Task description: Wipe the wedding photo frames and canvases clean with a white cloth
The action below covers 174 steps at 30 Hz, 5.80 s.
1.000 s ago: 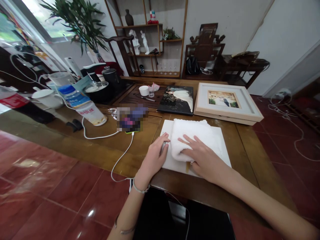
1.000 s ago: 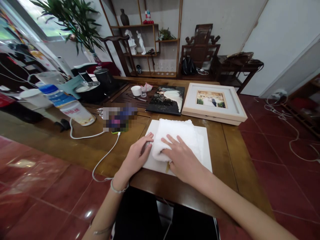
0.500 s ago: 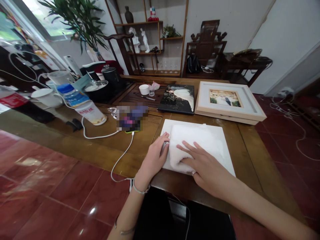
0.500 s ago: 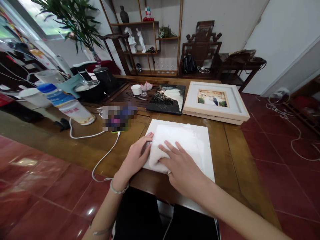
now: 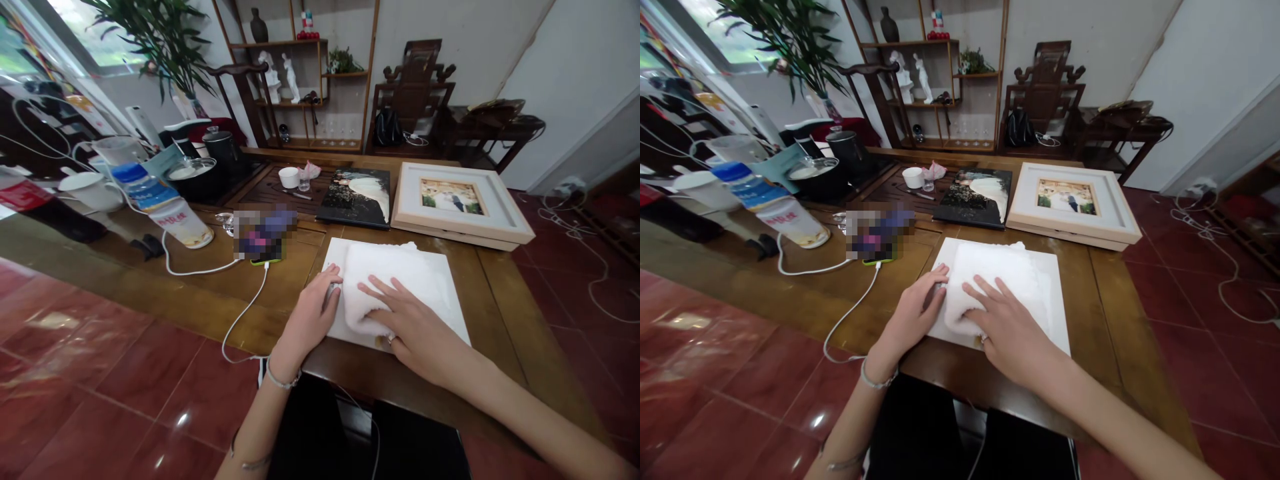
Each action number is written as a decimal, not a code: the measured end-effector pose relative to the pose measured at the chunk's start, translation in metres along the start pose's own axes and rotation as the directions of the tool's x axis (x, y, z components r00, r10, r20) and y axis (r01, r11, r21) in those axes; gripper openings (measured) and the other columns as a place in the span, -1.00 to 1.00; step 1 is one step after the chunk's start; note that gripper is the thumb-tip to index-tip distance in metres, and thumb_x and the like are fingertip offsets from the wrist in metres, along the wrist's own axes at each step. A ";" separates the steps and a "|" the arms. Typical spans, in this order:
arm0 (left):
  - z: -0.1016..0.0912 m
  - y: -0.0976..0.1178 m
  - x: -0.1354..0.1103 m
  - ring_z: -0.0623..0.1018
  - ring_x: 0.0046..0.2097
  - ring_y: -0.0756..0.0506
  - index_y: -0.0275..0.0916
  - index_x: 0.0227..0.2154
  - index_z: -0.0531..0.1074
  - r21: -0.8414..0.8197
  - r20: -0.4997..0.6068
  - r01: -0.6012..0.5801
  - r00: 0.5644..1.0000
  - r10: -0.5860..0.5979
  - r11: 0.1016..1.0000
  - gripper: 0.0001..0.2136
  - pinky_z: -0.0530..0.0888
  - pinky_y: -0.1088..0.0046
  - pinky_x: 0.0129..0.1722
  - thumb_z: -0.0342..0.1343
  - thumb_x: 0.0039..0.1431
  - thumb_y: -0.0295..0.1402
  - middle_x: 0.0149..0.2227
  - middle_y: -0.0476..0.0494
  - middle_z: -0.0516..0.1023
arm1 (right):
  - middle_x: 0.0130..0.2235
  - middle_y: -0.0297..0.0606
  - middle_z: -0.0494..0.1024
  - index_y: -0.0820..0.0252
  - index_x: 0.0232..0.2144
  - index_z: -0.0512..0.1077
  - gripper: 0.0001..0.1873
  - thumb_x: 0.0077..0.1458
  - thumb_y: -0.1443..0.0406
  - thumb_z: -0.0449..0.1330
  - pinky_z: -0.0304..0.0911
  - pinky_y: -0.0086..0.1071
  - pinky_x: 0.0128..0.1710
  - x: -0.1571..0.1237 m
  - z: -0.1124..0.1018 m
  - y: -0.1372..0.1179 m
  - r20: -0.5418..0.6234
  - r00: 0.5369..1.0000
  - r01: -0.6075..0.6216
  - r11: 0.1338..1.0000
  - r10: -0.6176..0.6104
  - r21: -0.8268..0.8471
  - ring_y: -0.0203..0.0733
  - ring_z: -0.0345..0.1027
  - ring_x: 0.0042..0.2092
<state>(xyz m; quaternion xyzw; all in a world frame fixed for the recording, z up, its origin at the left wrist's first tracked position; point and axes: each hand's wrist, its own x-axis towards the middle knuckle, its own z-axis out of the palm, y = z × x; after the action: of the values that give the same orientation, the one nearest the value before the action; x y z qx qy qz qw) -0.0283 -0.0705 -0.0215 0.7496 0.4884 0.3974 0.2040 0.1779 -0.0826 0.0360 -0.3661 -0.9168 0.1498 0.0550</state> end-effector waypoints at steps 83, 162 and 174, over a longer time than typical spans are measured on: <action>0.001 -0.001 0.000 0.33 0.19 -0.12 -0.21 -0.17 0.35 -0.018 -0.011 -0.004 1.000 0.003 1.000 -0.83 0.30 0.12 0.17 -0.09 0.25 -0.49 0.06 -0.26 0.43 | 0.25 -0.15 0.17 0.17 -0.11 0.42 -0.47 -0.13 0.54 -0.06 0.10 0.13 0.14 -0.050 -0.019 0.108 -0.224 0.914 -0.378 0.909 0.338 -0.172 0.14 -0.02 0.24; 0.000 -0.002 0.000 0.31 0.21 -0.11 -0.22 -0.14 0.36 0.008 0.019 -0.004 1.000 0.004 1.000 -0.82 0.25 0.17 0.20 -0.08 0.25 -0.49 0.08 -0.24 0.41 | 0.21 0.05 0.22 0.34 -0.13 0.43 -0.49 -0.15 0.57 -0.05 -0.08 0.17 0.20 -0.025 0.002 0.052 -0.233 0.957 -0.219 0.957 0.172 -0.192 0.16 -0.13 0.28; -0.002 -0.002 0.000 0.30 0.21 -0.12 -0.20 -0.12 0.35 -0.001 0.036 0.011 0.999 -0.011 1.000 -0.80 0.25 0.13 0.20 -0.09 0.26 -0.48 0.09 -0.23 0.40 | 0.28 -0.22 0.11 0.11 -0.14 0.45 -0.38 -0.27 0.57 -0.04 -0.09 0.13 0.22 -0.060 0.017 -0.008 -0.183 0.980 -0.085 0.995 0.076 -0.045 0.03 -0.22 0.31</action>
<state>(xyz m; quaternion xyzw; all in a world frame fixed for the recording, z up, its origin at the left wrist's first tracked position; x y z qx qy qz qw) -0.0306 -0.0701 -0.0219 0.7538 0.4887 0.3830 0.2151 0.2123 -0.1332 0.0234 -0.4162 -0.8961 0.0940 0.1223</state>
